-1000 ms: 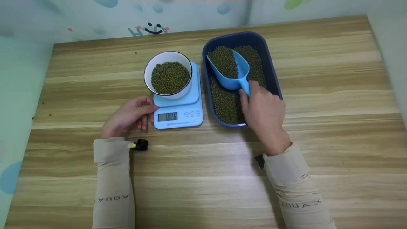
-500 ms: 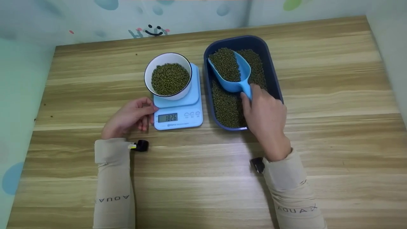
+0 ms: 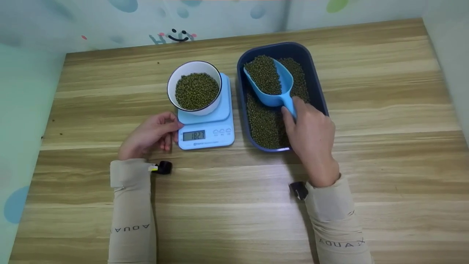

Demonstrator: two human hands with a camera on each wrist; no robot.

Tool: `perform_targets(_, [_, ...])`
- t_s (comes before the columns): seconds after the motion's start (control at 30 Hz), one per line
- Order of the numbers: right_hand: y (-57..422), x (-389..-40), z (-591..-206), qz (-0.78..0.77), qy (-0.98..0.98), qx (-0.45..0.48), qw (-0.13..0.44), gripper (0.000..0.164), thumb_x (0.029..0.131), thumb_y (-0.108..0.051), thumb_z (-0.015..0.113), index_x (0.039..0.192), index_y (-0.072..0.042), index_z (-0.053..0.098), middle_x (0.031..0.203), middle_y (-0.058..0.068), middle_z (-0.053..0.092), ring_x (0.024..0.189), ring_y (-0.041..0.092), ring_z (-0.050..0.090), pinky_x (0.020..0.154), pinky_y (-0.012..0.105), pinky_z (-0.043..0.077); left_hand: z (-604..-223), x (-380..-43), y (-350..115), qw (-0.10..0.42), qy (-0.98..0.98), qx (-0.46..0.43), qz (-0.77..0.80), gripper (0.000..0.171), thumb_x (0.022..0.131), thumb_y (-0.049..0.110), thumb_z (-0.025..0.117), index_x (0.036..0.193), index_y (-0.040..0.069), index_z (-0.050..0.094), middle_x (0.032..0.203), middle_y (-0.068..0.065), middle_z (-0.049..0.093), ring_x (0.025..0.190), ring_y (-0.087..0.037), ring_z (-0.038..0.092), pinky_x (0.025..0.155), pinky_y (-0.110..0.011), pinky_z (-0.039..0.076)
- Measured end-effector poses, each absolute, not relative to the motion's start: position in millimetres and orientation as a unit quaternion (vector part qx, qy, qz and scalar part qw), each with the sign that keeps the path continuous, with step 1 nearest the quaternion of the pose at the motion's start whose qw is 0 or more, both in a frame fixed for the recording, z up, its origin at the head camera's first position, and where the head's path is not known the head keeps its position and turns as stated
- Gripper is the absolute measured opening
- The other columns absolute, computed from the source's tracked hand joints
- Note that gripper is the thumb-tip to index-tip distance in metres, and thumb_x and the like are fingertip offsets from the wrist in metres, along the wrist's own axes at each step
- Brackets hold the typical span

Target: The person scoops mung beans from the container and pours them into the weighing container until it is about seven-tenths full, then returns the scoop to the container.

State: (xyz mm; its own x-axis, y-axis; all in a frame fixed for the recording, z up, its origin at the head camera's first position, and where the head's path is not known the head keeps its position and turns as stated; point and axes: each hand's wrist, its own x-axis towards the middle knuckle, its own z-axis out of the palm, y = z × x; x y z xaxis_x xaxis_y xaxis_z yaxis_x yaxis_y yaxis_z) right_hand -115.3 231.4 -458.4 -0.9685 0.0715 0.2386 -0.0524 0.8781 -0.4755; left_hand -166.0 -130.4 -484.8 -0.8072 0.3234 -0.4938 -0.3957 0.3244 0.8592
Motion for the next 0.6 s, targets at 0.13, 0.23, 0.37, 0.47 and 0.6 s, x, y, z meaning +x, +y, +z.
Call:
perform_targets(0.13, [232.7,-118.7,-467.9,0.261,-0.955,-0.006,0.14,0.035,0.092,-0.034,0.054,0.11,-0.005,0.063,0.071,0.013,0.057,0.058,0.028,0.048,0.049,0.034,0.028,-489.9,-168.9,-131.1,0.308,0.751,-0.025,0.584,0.018,0.09,0.023,0.059,0.092,0.006,0.051,0.063,-0.007,0.058,0.037,-0.011,0.048,0.033,-0.021,0.036])
perform_targets(0.23, [234.6,-117.9,-467.5,0.265,-0.953,-0.014,0.147,0.035,0.091,-0.034,0.055,0.109,-0.006,0.065,0.071,0.013,0.058,0.058,0.028,0.048,0.049,0.034,0.028,-489.9,-169.2,-130.6,0.309,0.745,-0.027,0.59,0.019,0.09,0.022,0.059,0.091,0.006,0.051,0.063,-0.007,0.058,0.037,-0.011,0.048,0.033,-0.021,0.037])
perform_targets(0.37, [236.0,-116.6,-467.8,0.268,-0.951,-0.02,0.155,0.034,0.09,-0.035,0.055,0.107,-0.006,0.066,0.07,0.013,0.059,0.057,0.027,0.048,0.048,0.032,0.027,-489.0,-169.0,-130.6,0.313,0.746,-0.024,0.588,0.019,0.09,0.023,0.059,0.092,0.006,0.05,0.063,-0.007,0.058,0.037,-0.01,0.048,0.034,-0.021,0.037])
perform_targets(0.47, [236.4,-116.1,-468.0,0.268,-0.95,-0.019,0.159,0.034,0.09,-0.035,0.056,0.107,-0.007,0.067,0.071,0.012,0.06,0.057,0.026,0.048,0.049,0.03,0.028,-488.1,-168.8,-130.7,0.314,0.748,-0.025,0.585,0.02,0.09,0.023,0.059,0.092,0.006,0.05,0.064,-0.006,0.058,0.038,-0.01,0.048,0.034,-0.021,0.037])
perform_targets(0.6, [236.2,-115.6,-468.4,0.27,-0.948,-0.02,0.166,0.034,0.089,-0.034,0.057,0.107,-0.007,0.067,0.072,0.013,0.061,0.057,0.026,0.048,0.05,0.029,0.028,-487.3,-168.7,-131.1,0.315,0.75,-0.027,0.581,0.02,0.09,0.024,0.059,0.093,0.006,0.05,0.064,-0.007,0.059,0.038,-0.011,0.048,0.034,-0.021,0.037])
